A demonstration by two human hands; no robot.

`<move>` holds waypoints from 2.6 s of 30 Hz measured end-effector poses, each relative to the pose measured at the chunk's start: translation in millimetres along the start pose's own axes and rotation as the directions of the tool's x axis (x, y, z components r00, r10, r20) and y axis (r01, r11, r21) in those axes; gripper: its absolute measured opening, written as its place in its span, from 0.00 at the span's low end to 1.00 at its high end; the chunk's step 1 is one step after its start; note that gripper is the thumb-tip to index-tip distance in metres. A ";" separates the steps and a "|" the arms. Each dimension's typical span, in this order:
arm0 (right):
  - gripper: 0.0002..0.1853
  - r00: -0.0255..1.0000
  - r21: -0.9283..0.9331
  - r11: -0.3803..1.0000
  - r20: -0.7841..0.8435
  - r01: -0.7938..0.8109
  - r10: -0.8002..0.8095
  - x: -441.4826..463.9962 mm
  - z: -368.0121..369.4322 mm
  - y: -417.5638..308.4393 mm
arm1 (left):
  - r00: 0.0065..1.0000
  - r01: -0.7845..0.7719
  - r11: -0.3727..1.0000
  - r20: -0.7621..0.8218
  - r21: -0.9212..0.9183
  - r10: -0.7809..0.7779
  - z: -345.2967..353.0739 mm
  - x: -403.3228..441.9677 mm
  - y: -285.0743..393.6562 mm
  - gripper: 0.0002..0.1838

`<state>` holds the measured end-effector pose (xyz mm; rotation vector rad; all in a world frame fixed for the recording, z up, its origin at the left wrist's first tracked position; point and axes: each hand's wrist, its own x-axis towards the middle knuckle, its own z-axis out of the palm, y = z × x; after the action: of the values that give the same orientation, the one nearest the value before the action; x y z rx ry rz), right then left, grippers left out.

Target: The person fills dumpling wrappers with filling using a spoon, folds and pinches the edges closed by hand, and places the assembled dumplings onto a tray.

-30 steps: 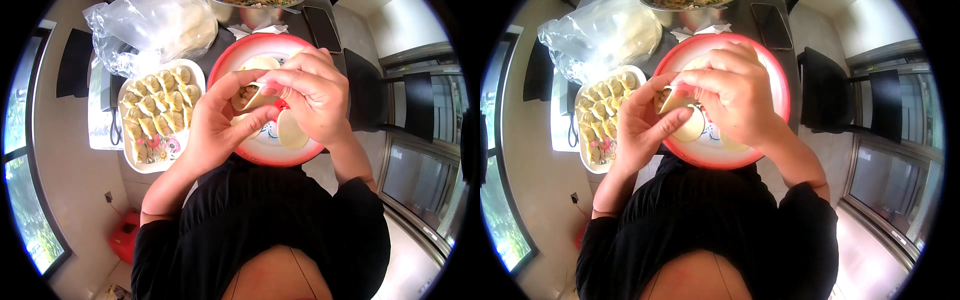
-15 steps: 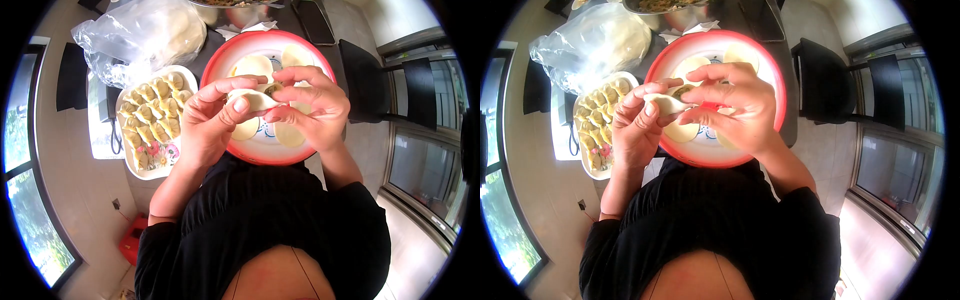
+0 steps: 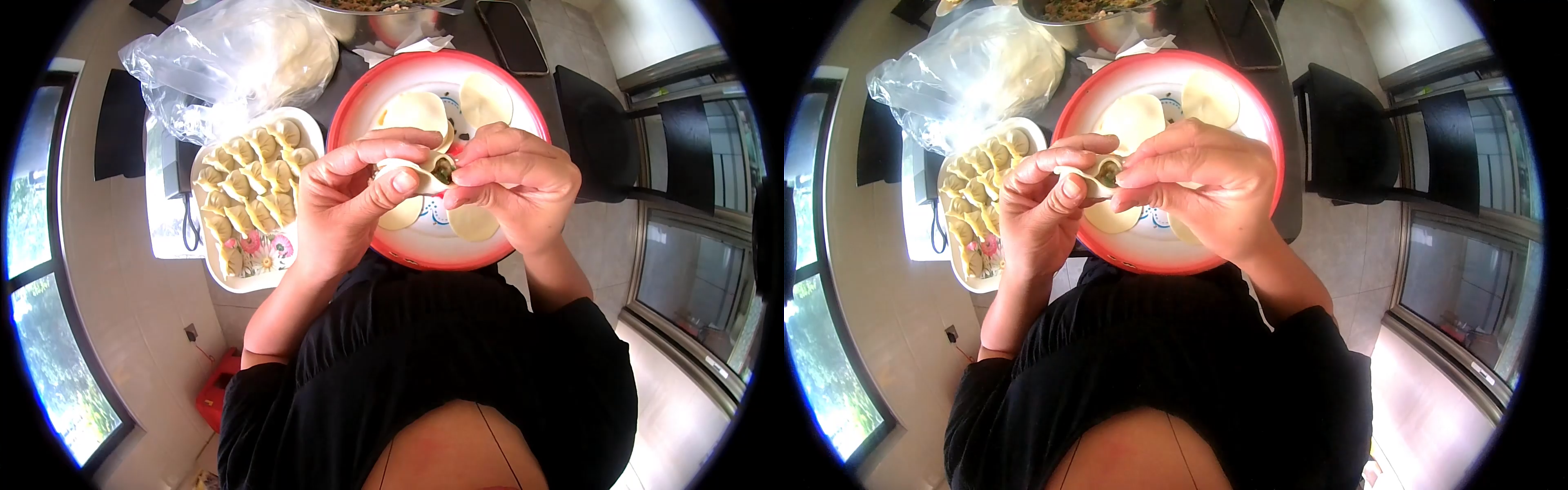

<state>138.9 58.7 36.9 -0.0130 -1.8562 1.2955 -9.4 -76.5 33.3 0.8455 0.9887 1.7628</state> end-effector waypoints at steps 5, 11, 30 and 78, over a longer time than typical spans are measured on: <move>0.13 0.999 0.005 0.999 -0.015 -0.032 0.032 1.0 2.7 -5.1 | 0.999 -0.052 0.984 -0.007 0.170 0.054 5.7 -0.4 7.7 0.11; 0.13 0.994 -0.090 0.995 0.103 -0.030 0.039 3.1 -2.7 -16.1 | 0.997 -0.064 0.968 -0.031 0.242 0.073 12.2 -3.7 13.9 0.11; 0.21 0.987 -0.155 0.980 0.078 -0.126 0.140 1.7 2.3 -24.7 | 0.999 -0.006 0.949 0.032 0.314 -0.005 22.1 -8.2 25.4 0.18; 0.21 0.987 -0.254 0.957 -0.102 -0.143 0.121 -31.1 0.9 -11.5 | 0.970 0.243 0.883 -0.091 0.403 -0.225 27.4 -4.6 19.7 0.14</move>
<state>163.2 38.8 26.2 -0.3332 -1.9661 1.1113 8.2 -78.7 62.4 0.9044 1.4604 1.3889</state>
